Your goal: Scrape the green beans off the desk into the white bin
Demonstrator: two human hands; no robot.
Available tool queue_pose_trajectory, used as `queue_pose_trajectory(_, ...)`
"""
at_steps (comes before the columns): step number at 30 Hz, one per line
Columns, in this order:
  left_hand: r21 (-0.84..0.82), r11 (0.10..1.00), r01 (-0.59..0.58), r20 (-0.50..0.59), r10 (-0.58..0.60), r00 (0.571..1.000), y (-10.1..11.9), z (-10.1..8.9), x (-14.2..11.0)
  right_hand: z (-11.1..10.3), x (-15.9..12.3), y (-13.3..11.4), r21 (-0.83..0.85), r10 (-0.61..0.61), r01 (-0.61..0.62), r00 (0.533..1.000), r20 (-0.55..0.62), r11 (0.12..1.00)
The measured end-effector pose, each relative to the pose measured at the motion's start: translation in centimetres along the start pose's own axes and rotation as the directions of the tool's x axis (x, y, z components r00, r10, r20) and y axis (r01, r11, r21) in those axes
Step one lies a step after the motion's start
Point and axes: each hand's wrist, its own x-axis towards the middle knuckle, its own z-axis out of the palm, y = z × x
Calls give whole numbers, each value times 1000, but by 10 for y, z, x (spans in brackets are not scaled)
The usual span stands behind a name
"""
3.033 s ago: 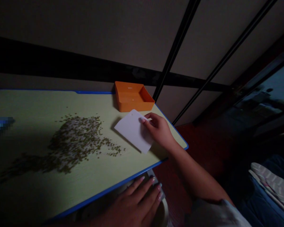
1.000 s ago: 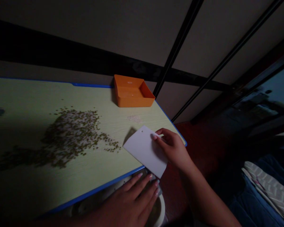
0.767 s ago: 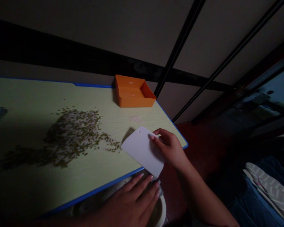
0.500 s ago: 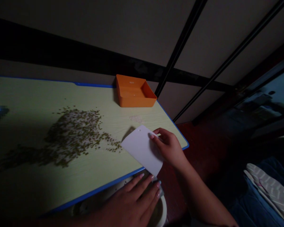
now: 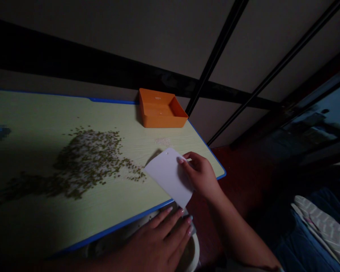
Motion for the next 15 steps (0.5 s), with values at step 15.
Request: queue_pose_trajectory(15, -43, 999, 14, 30, -12, 999, 0, -6, 1, 2, 6, -3, 46, 16, -15, 1000, -19, 999)
